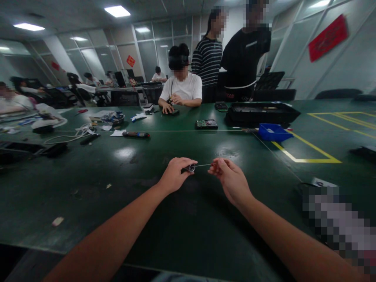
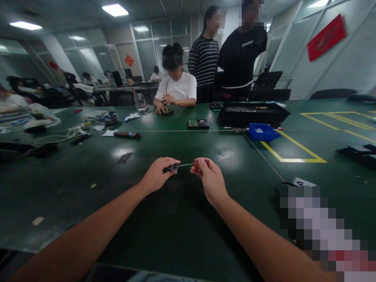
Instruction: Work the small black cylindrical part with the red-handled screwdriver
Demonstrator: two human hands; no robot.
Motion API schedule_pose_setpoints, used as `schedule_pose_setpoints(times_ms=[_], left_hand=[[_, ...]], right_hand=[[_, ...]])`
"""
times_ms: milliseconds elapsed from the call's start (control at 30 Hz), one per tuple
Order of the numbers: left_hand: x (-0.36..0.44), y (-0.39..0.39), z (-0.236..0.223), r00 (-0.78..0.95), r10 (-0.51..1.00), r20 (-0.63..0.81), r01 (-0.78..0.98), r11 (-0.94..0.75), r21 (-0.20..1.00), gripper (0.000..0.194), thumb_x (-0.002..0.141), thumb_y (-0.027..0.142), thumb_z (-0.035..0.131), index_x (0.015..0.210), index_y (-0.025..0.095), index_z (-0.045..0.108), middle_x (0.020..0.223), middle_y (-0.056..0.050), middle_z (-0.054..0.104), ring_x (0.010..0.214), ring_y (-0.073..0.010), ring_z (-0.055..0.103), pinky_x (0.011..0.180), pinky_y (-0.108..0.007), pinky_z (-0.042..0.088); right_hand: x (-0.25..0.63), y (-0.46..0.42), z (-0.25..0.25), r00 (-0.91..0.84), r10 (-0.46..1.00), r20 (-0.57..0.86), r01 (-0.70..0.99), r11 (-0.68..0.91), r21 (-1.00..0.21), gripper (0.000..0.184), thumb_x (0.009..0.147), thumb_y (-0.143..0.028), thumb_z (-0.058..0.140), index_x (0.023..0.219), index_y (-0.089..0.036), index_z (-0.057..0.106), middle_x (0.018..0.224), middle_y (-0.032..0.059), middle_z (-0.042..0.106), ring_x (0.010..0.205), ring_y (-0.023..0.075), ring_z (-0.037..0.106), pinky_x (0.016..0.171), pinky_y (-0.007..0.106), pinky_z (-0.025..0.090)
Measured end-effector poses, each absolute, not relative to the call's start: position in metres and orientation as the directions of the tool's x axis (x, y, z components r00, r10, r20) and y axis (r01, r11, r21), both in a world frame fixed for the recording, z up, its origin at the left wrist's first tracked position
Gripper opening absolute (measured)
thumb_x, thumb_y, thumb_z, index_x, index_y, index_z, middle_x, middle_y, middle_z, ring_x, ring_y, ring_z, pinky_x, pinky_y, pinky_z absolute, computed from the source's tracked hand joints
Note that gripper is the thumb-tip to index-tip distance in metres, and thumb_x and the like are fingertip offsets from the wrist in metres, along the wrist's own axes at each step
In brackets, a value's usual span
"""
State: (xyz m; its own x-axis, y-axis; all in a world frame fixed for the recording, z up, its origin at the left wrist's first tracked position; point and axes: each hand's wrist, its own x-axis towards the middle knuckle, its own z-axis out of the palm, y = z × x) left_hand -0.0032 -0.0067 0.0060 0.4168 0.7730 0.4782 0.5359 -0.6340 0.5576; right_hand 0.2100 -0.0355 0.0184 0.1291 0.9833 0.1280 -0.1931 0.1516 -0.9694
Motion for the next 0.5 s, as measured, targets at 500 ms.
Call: schedule_pose_setpoints(times_ms=[500], left_hand=[[-0.001, -0.011, 0.010, 0.396, 0.820, 0.413, 0.575, -0.572, 0.585, 0.040, 0.085, 0.022, 0.073, 0.123, 0.028, 0.066, 0.120, -0.003, 0.070, 0.113, -0.0238, 0.061, 0.103, -0.045, 0.042]], right_hand=[[0.213, -0.045, 0.025, 0.100, 0.936, 0.338, 0.186, 0.316, -0.930, 0.028, 0.095, -0.046, 0.056, 0.099, -0.019, 0.064, 0.085, 0.0052, 0.070, 0.079, 0.0194, 0.067, 0.078, 0.037, 0.053]])
